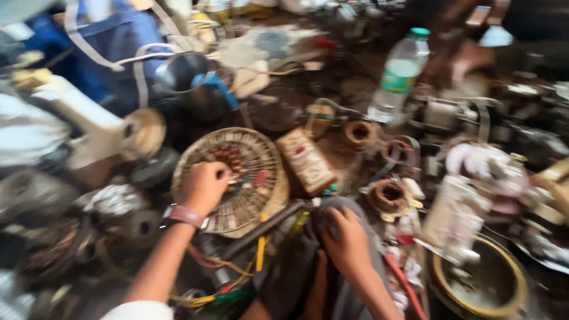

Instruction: The person sits on the floor of a cluttered electromechanical repair workshop and works on a ceiling fan motor stator, routing and pressing insulated wires into the coil slots by hand. They then use pliers to cut and prepare wire leads and connect the wires on the stator.

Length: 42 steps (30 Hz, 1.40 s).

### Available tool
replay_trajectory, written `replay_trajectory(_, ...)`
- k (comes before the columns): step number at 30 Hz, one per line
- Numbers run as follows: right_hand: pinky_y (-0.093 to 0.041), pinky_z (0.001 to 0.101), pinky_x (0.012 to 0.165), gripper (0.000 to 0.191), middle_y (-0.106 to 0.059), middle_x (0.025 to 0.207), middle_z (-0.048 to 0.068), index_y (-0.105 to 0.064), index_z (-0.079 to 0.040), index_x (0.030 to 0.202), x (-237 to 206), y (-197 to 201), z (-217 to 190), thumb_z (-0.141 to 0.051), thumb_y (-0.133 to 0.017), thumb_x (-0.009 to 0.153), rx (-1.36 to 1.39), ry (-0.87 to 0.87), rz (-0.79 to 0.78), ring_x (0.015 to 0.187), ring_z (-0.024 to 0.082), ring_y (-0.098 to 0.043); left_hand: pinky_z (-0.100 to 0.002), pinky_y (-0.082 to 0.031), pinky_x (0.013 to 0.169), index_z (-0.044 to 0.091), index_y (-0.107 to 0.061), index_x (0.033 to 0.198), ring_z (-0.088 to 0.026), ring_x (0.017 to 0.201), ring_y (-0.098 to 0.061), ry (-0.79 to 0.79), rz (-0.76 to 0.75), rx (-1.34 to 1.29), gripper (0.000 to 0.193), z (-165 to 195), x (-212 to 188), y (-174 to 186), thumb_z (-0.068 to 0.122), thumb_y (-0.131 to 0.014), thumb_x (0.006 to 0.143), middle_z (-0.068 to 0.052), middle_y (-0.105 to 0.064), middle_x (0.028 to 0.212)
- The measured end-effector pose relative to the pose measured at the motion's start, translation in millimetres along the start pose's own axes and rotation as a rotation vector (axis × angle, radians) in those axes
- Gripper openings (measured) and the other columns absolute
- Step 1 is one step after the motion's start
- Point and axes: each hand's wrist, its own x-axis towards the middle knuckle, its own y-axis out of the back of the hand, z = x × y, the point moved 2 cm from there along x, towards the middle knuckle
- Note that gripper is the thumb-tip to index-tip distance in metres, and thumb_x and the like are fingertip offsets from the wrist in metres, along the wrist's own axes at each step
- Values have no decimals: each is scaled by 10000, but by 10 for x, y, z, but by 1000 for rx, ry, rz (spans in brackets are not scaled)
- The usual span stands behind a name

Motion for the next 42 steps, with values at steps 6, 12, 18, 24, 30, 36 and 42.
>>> replay_trajectory(6,-506,475,788,224,-626,936,191,-727,-43,997,1232,-1258,-967,-107,-784,790,301,309,-237,918,407,-613,-435,-544,681,92,-769,937,-349,786,-720,124,172,-242,151,-28,-87,78,211,-758,844,-157,-737,859)
replay_trajectory(12,-532,418,727,239,-653,908,168,-712,-20,982,1533,-1460,-1065,-91,-755,758,295,394,-405,831,350,-661,-470,-525,683,87,-708,932,-372,818,-692,-14,287,-262,49,-59,-158,-63,132,-704,913,-139,-729,881)
replay_trajectory(18,-521,425,716,225,-637,861,162,-704,-21,927,1594,-1537,-1075,-107,-782,735,188,486,-480,805,353,-652,-492,-511,643,90,-674,914,-375,793,-688,39,333,-145,55,-96,-148,-226,43,-661,888,-129,-721,874)
replay_trajectory(24,-513,444,751,249,-625,900,177,-679,5,961,1541,-1541,-1035,-102,-775,757,225,575,-412,861,383,-633,-479,-506,677,68,-650,916,-386,820,-680,61,564,-285,98,-45,-192,-372,-20,-669,876,-149,-709,895)
replay_trajectory(30,-505,466,765,205,-613,914,190,-650,7,920,1505,-1571,-971,-82,-758,770,168,540,-411,896,403,-616,-443,-526,710,59,-654,929,-356,821,-697,139,665,-391,112,-20,-194,-496,-42,-650,882,-134,-718,888)
replay_trajectory(36,-513,487,797,196,-620,920,178,-634,-14,884,1539,-1527,-989,-106,-760,766,140,597,-452,928,410,-625,-432,-535,707,73,-682,902,-351,801,-708,196,672,-462,108,-49,-169,-538,-24,-636,894,-137,-722,863)
replay_trajectory(42,-518,483,793,293,-639,971,195,-684,-17,1013,1543,-1455,-1151,-100,-739,737,188,616,-439,933,413,-634,-438,-535,711,88,-704,888,-327,744,-701,140,695,-357,84,285,-149,-111,35,-671,945,-132,-709,804)
